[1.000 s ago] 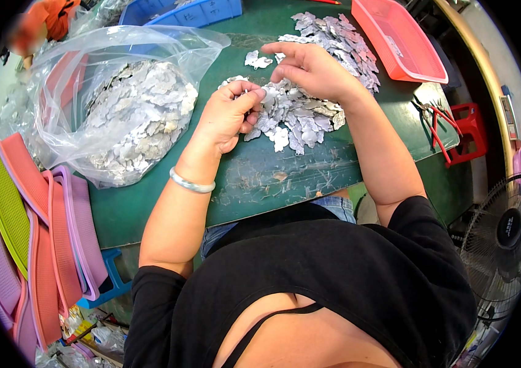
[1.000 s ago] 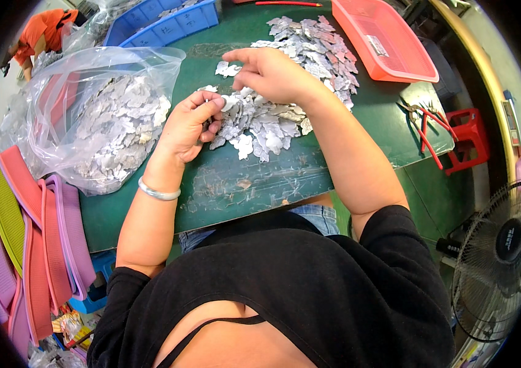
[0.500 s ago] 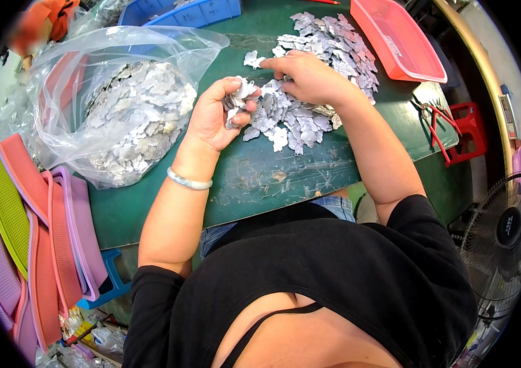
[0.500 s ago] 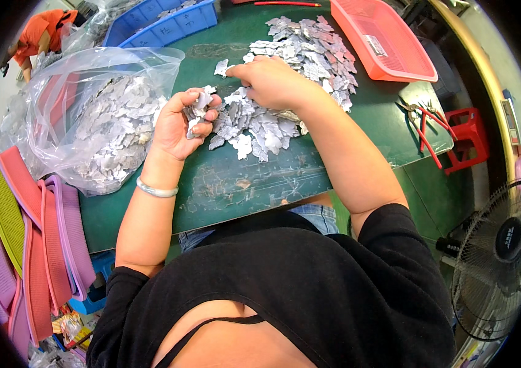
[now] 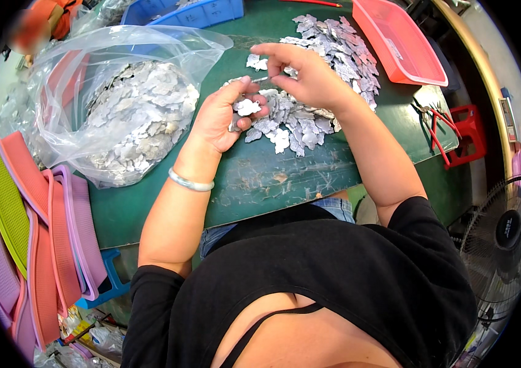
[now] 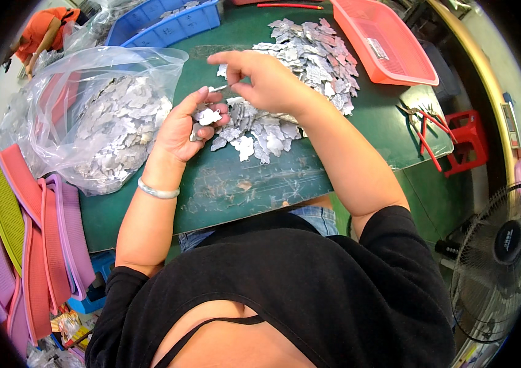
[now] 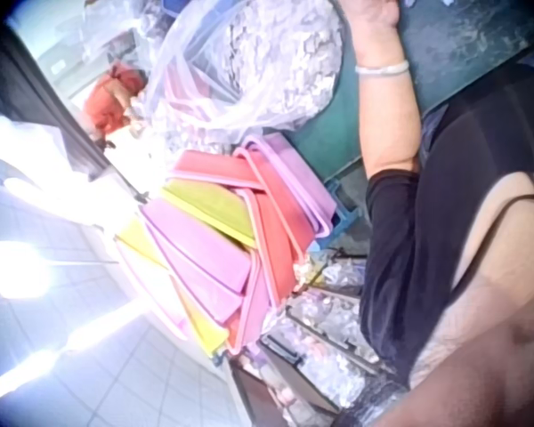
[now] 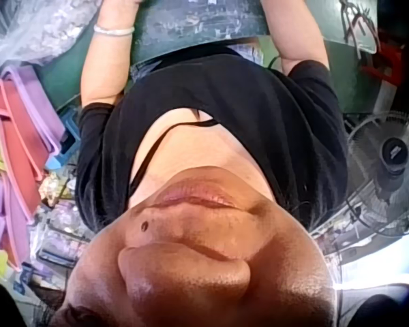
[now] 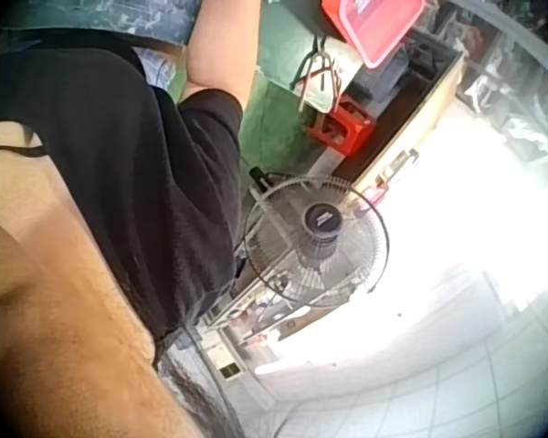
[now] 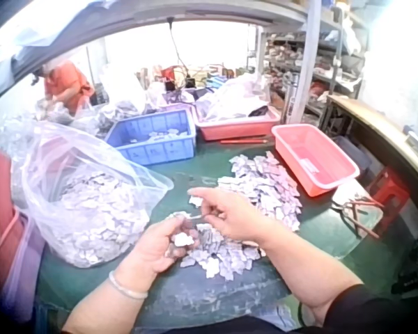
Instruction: The person sits at a green worktable and repeatedly picks up small silver metal pieces, trims their edges with red-handled pliers, and places the trimmed pieces into a clear plastic bag. The person handles the pieces one at a time, occasionally adjusting the pile on the table.
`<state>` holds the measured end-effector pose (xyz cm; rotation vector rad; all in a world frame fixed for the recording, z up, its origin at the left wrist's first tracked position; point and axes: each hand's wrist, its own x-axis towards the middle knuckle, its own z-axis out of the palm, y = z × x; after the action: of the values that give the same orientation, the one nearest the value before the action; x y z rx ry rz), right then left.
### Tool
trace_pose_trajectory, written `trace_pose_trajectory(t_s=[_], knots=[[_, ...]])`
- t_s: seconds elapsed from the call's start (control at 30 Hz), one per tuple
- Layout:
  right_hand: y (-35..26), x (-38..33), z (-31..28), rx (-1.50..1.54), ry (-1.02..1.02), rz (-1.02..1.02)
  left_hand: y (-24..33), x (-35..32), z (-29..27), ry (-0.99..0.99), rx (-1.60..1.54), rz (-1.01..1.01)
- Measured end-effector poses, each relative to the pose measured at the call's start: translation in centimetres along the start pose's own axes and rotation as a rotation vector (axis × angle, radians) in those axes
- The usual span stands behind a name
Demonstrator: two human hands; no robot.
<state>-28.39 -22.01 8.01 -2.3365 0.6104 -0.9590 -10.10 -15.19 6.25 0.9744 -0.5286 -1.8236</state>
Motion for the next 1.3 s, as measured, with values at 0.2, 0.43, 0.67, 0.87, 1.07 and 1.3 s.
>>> trace_pose_trajectory(t_s=[0.2,0.43,0.67,0.87,1.07,1.3], knots=[[0.6,-0.3,0.5,-0.048,0.0,0.016,-0.2,-0.1,0.2,-0.007,0.089,0.087],[1.3,-0.5,1.4,-0.283,-0.181,0.141,-0.2,-0.1,0.4,-0.021,0.107,0.106],[0.2,-0.2,0.3,0.231,-0.137,0.357,0.2,0.5,-1.5,-0.13,-0.241,0.098],[0.2,0.0,-0.3,0.616,0.0,0.458,0.1,0.7,-1.5,-0.095,-0.244,0.089],[-0.4,0.1,-0.4,0.725,0.048,0.398,-0.1,0.6,-1.3,-0.099,-0.217,0.047],[-1.1,-0.1,-0.1,0.395,-0.066,0.134,0.0,0.2,-0.4,-0.141,-0.215,0.006]])
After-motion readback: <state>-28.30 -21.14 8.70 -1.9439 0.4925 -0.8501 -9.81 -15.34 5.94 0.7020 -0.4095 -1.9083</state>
